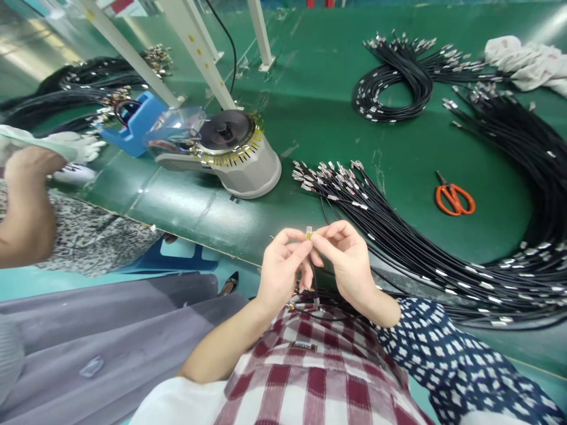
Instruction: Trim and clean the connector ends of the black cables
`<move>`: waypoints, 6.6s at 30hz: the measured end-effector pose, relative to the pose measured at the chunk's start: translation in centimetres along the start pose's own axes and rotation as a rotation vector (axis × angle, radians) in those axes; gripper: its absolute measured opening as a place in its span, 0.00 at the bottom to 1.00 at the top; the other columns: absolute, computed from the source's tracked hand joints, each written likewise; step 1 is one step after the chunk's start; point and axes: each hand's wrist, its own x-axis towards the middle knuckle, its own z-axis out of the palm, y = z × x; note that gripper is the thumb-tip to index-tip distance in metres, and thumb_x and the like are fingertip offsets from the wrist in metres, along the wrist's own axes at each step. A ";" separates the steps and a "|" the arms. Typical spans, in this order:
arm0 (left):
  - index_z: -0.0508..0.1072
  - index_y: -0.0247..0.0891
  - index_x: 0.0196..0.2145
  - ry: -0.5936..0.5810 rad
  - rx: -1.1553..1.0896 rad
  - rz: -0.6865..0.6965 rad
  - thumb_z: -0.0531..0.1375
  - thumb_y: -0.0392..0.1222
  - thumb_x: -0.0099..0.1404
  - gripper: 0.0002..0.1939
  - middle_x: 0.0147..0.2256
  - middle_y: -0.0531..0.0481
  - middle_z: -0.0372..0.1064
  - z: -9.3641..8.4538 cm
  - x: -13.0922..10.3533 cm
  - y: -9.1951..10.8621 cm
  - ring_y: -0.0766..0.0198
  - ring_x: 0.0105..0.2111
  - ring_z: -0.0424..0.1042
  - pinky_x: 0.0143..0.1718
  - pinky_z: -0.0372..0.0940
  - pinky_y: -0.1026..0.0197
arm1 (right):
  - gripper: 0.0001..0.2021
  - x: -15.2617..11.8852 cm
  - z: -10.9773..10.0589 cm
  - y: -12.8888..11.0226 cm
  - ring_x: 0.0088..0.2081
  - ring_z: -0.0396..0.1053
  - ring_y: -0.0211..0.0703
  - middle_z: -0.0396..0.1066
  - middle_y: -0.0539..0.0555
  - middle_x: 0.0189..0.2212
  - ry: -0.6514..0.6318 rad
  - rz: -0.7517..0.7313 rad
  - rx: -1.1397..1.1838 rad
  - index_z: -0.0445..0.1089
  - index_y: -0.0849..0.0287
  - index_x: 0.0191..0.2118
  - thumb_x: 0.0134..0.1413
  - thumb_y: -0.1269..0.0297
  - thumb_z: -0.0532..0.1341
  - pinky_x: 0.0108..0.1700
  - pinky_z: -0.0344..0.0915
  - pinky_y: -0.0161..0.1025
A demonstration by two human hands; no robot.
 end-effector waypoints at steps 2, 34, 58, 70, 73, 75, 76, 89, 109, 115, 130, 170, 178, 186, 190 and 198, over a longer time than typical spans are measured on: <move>0.62 0.39 0.36 0.041 0.011 0.020 0.64 0.44 0.64 0.13 0.23 0.55 0.73 0.1 -0.1 0.0 0.71 0.09 0.64 0.07 0.54 0.73 | 0.12 0.2 -0.5 0.0 0.33 0.71 0.36 0.75 0.48 0.32 -0.001 -0.001 -0.054 0.66 0.56 0.31 0.47 0.66 0.71 0.39 0.66 0.35; 0.72 0.34 0.31 -0.009 -0.029 -0.100 0.68 0.45 0.58 0.12 0.23 0.51 0.74 -0.4 0.1 -0.5 0.78 0.11 0.57 0.12 0.48 0.73 | 0.09 3.7 -2.2 -2.7 0.27 0.69 0.39 0.72 0.49 0.24 -0.484 0.082 -0.376 0.74 0.59 0.27 0.49 0.59 0.69 0.34 0.66 0.39; 0.73 0.34 0.28 -0.281 -0.121 -0.286 0.70 0.53 0.55 0.18 0.17 0.53 0.69 -1.6 0.3 -1.2 0.76 0.10 0.56 0.12 0.47 0.71 | 0.06 5.4 -2.7 -5.7 0.33 0.71 0.40 0.74 0.50 0.31 -0.844 -0.040 -0.578 0.78 0.57 0.30 0.52 0.61 0.67 0.38 0.68 0.37; 0.62 0.38 0.18 0.278 1.116 0.304 0.66 0.44 0.59 0.20 0.21 0.55 0.56 -8.6 -3.5 1.0 0.67 0.22 0.55 0.26 0.53 0.64 | 0.05 4.1 -5.6 -4.2 0.33 0.72 0.48 0.74 0.59 0.35 -0.297 -0.208 -1.720 0.74 0.60 0.31 0.56 0.66 0.64 0.33 0.61 0.40; 0.60 0.38 0.17 0.320 1.111 0.397 0.65 0.43 0.61 0.20 0.21 0.55 0.55 -8.0 -3.2 1.8 0.66 0.24 0.56 0.27 0.54 0.63 | 0.06 3.8 -5.0 -4.7 0.29 0.71 0.42 0.74 0.54 0.29 -0.419 -0.078 -1.483 0.71 0.58 0.29 0.57 0.68 0.61 0.32 0.63 0.37; 0.68 0.37 0.21 0.225 0.927 0.332 0.63 0.44 0.62 0.15 0.24 0.52 0.63 -6.5 -2.3 2.1 0.66 0.26 0.61 0.29 0.57 0.64 | 0.06 3.2 -5.1 -5.2 0.25 0.69 0.38 0.75 0.52 0.27 -0.579 0.138 -1.129 0.69 0.58 0.31 0.58 0.64 0.61 0.29 0.63 0.35; 0.73 0.37 0.27 0.134 0.795 0.234 0.63 0.46 0.63 0.12 0.28 0.49 0.68 -5.6 -1.6 2.1 0.66 0.26 0.63 0.28 0.59 0.64 | 0.07 2.7 -5.2 -5.3 0.24 0.68 0.37 0.75 0.52 0.28 -0.645 0.246 -0.947 0.67 0.58 0.31 0.58 0.62 0.61 0.28 0.63 0.34; 0.74 0.31 0.40 -0.195 0.106 -0.110 0.61 0.48 0.66 0.15 0.28 0.46 0.76 -1.9 0.7 1.9 0.71 0.13 0.67 0.12 0.58 0.71 | 0.12 2.9 -4.7 -5.0 0.27 0.72 0.36 0.76 0.53 0.34 -0.644 0.201 -0.858 0.72 0.60 0.37 0.62 0.56 0.59 0.33 0.67 0.34; 0.65 0.34 0.38 -0.116 -0.173 -0.133 0.59 0.58 0.65 0.21 0.23 0.46 0.75 -4.9 3.0 -3.4 0.66 0.11 0.68 0.08 0.59 0.70 | 0.14 22.9 12.5 -6.0 0.29 0.71 0.36 0.76 0.60 0.38 -0.089 -0.031 -0.779 0.74 0.63 0.33 0.59 0.56 0.60 0.27 0.61 0.31; 0.65 0.35 0.38 -0.128 -0.181 -0.125 0.58 0.58 0.66 0.21 0.23 0.46 0.75 -4.8 3.2 -3.9 0.66 0.11 0.67 0.07 0.57 0.71 | 0.09 25.9 14.2 -6.2 0.27 0.70 0.42 0.75 0.57 0.26 -0.126 -0.016 -0.893 0.72 0.62 0.21 0.48 0.66 0.67 0.31 0.65 0.38; 0.65 0.35 0.37 -0.115 -0.145 -0.131 0.59 0.59 0.65 0.21 0.22 0.48 0.73 -4.7 3.0 -3.5 0.68 0.10 0.66 0.07 0.56 0.72 | 0.05 24.9 13.5 -6.5 0.31 0.74 0.42 0.77 0.56 0.28 -0.160 -0.230 -0.778 0.74 0.62 0.30 0.44 0.73 0.68 0.38 0.71 0.39; 0.70 0.33 0.33 -0.079 0.288 -0.028 0.65 0.47 0.62 0.13 0.21 0.56 0.68 0.3 1.4 0.6 0.77 0.10 0.58 0.10 0.50 0.73 | 0.18 -1.4 -5.9 -2.5 0.60 0.64 0.49 0.71 0.53 0.56 -0.207 0.213 -0.313 0.75 0.48 0.50 0.64 0.47 0.55 0.58 0.61 0.47; 0.69 0.34 0.31 -0.066 0.326 -0.050 0.66 0.50 0.60 0.16 0.20 0.56 0.68 0.9 1.2 1.2 0.76 0.09 0.59 0.10 0.51 0.73 | 0.18 0.0 -4.9 -4.1 0.57 0.64 0.52 0.70 0.56 0.52 -0.253 -0.191 -0.728 0.78 0.50 0.43 0.53 0.44 0.64 0.61 0.57 0.50; 0.70 0.33 0.32 -0.078 0.336 -0.025 0.66 0.46 0.61 0.13 0.20 0.57 0.67 0.9 1.0 1.3 0.76 0.10 0.60 0.10 0.53 0.73 | 0.05 0.0 -3.7 -4.4 0.52 0.69 0.51 0.74 0.54 0.47 -0.226 -0.263 -0.889 0.77 0.51 0.34 0.53 0.58 0.67 0.58 0.61 0.49; 0.69 0.34 0.35 -0.093 0.318 -0.014 0.64 0.45 0.63 0.12 0.21 0.57 0.68 0.7 0.9 1.2 0.76 0.10 0.60 0.11 0.53 0.73 | 0.05 0.4 -4.4 -4.0 0.46 0.72 0.49 0.76 0.54 0.42 -0.203 -0.194 -0.769 0.77 0.53 0.29 0.54 0.61 0.66 0.55 0.63 0.48; 0.57 0.41 0.57 -0.198 0.189 0.005 0.56 0.45 0.70 0.20 0.25 0.55 0.73 0.6 0.4 0.5 0.71 0.11 0.66 0.12 0.59 0.71 | 0.06 1.2 -4.9 -5.1 0.46 0.72 0.49 0.76 0.54 0.41 -0.213 -0.086 -0.665 0.79 0.54 0.28 0.50 0.59 0.69 0.54 0.64 0.46</move>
